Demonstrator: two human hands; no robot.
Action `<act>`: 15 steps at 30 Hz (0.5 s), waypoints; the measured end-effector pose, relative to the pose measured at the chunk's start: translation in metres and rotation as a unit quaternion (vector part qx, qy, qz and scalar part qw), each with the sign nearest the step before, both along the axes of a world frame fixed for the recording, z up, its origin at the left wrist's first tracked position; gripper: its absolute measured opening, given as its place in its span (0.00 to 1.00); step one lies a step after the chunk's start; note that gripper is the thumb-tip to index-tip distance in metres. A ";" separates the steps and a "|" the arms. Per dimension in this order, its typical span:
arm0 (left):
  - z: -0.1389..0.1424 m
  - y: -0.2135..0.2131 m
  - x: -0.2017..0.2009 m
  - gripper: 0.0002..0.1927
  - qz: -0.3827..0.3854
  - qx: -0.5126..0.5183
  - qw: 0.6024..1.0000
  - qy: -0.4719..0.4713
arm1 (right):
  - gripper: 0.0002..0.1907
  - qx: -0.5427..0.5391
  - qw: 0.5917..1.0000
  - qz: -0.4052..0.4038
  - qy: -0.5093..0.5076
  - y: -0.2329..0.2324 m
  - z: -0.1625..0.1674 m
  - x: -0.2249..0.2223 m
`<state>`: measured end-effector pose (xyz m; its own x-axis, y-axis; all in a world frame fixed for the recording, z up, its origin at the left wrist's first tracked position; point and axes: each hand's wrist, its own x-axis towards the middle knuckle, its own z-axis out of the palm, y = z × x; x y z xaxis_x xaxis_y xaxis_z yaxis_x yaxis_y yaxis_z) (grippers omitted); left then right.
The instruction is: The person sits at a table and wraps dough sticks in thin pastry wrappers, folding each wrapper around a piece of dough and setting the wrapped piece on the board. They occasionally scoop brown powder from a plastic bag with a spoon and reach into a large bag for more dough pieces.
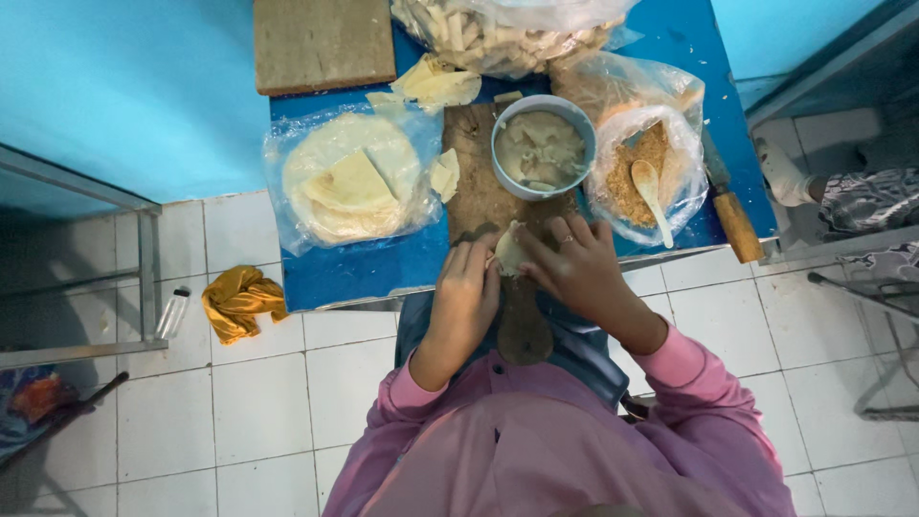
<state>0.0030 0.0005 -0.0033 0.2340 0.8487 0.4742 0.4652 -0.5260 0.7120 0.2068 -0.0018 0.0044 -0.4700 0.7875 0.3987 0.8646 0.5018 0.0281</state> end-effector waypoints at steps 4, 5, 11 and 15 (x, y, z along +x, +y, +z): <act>-0.001 0.001 0.000 0.16 -0.005 0.000 1.000 -0.010 | 0.28 0.068 0.996 -0.022 -0.045 0.000 0.001 0.002; -0.002 0.000 -0.001 0.16 -0.006 0.001 1.000 -0.011 | 0.29 0.068 0.997 -0.022 -0.038 0.000 0.002 0.002; -0.003 0.002 -0.001 0.16 -0.006 -0.003 1.000 -0.008 | 0.29 -0.001 1.000 -0.003 -0.011 0.001 0.001 -0.002; -0.003 0.000 -0.003 0.15 -0.008 0.002 1.000 -0.011 | 0.27 0.016 0.999 -0.012 0.049 -0.003 0.001 0.010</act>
